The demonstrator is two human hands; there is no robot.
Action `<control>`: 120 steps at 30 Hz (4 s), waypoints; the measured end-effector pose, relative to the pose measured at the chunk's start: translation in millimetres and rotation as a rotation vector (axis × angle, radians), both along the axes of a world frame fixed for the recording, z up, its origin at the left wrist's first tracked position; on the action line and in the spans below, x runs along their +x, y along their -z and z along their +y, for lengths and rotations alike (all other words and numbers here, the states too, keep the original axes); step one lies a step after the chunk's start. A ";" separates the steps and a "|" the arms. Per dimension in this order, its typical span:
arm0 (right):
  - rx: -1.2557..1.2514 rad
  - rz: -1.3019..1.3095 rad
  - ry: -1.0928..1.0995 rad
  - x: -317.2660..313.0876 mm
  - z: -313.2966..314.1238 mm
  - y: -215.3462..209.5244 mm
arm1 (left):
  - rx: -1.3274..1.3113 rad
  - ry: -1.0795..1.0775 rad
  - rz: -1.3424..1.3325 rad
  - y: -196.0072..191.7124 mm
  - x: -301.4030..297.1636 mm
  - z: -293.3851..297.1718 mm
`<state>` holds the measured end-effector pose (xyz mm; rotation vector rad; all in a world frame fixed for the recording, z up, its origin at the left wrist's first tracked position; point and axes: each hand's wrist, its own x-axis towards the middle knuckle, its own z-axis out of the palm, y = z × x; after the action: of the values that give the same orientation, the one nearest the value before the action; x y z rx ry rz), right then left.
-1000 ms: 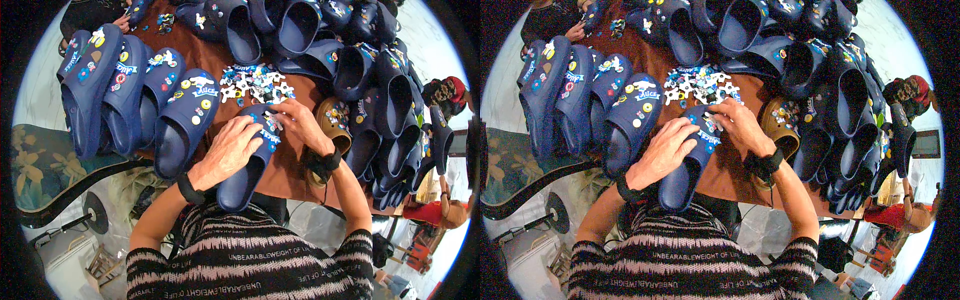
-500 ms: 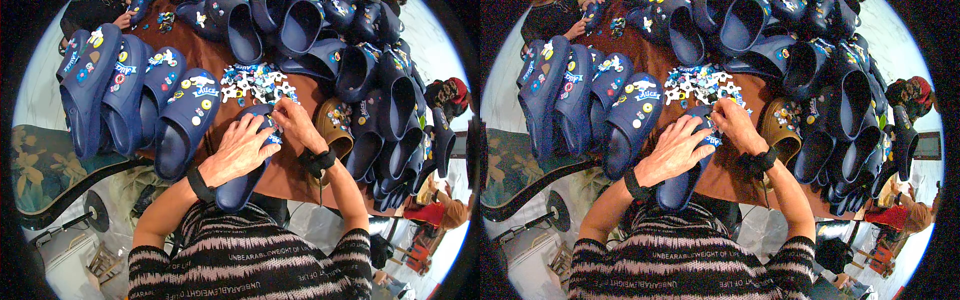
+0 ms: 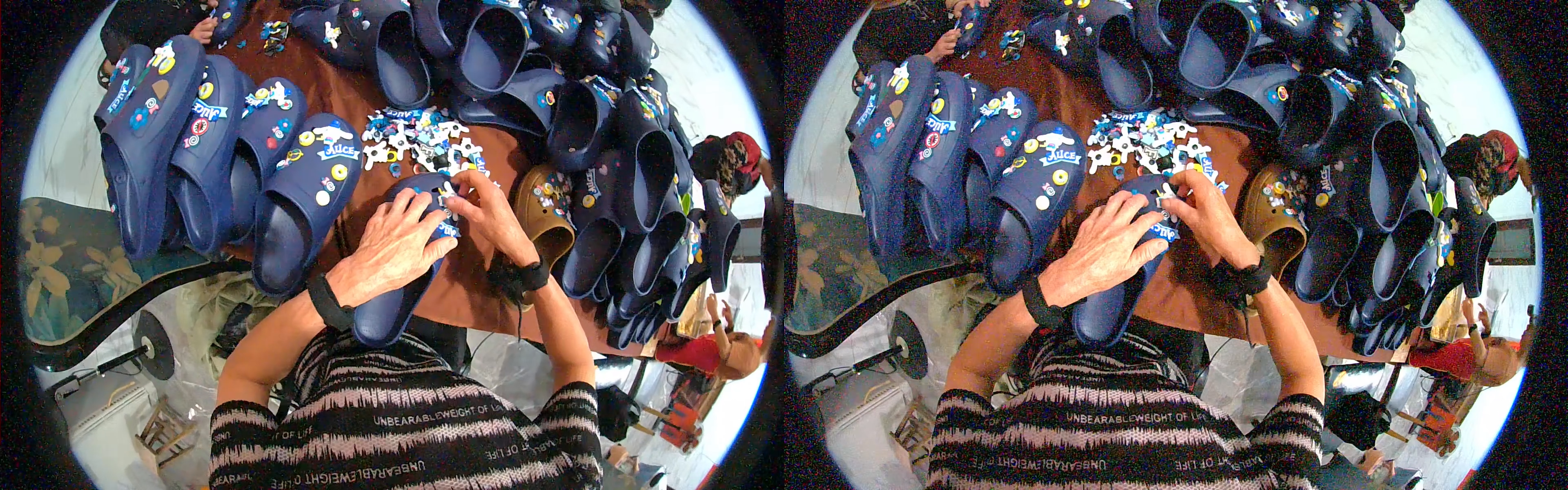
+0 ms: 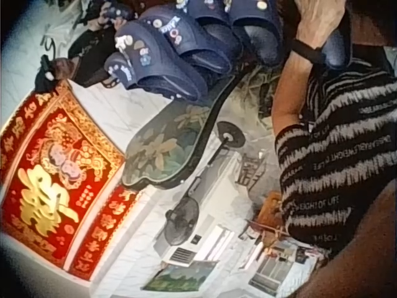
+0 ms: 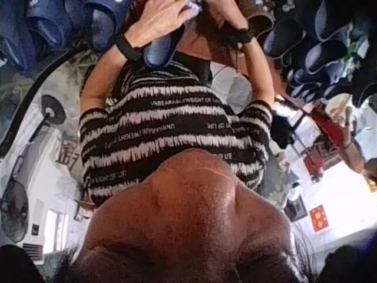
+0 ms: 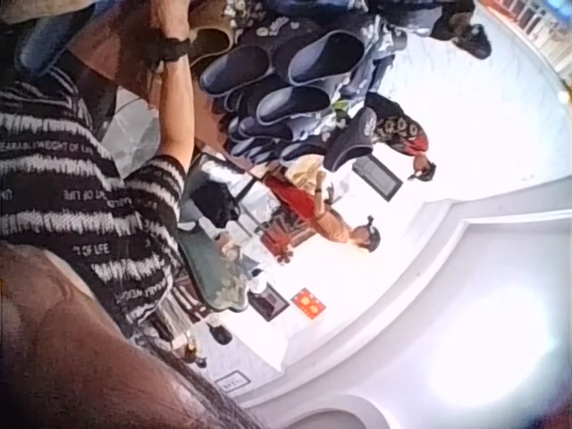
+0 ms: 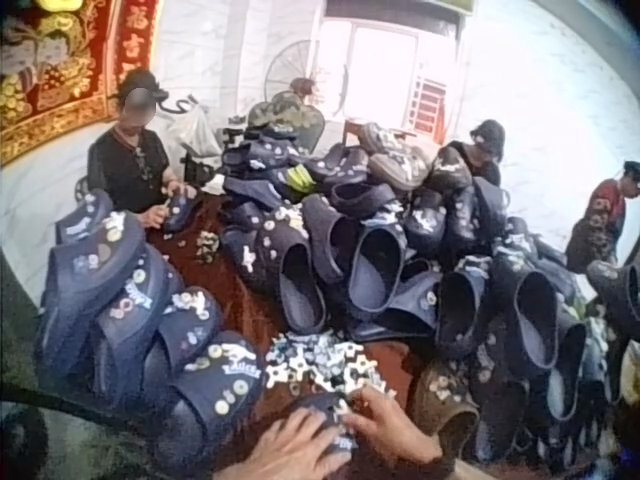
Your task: Applying decorative charms to the holes of clogs in a manufacturing or finishing area.
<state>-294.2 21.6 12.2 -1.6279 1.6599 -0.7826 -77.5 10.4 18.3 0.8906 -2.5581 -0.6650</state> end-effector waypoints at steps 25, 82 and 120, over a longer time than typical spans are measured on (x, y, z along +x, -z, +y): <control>-0.295 0.133 -0.121 7.3 34.1 1.6 | 0.104 -0.053 0.103 10.1 37.1 29.5; -0.322 0.686 0.006 -48.9 -94.2 39.7 | 0.284 -0.143 0.164 18.5 60.4 31.9; 0.017 -0.048 -0.238 31.2 -37.7 -21.0 | 0.275 -0.158 0.190 22.5 62.9 27.5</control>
<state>-263.0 -16.2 33.1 -1.7416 1.4033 -0.6794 -14.6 37.9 -4.1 1.0488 -2.2368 -1.0167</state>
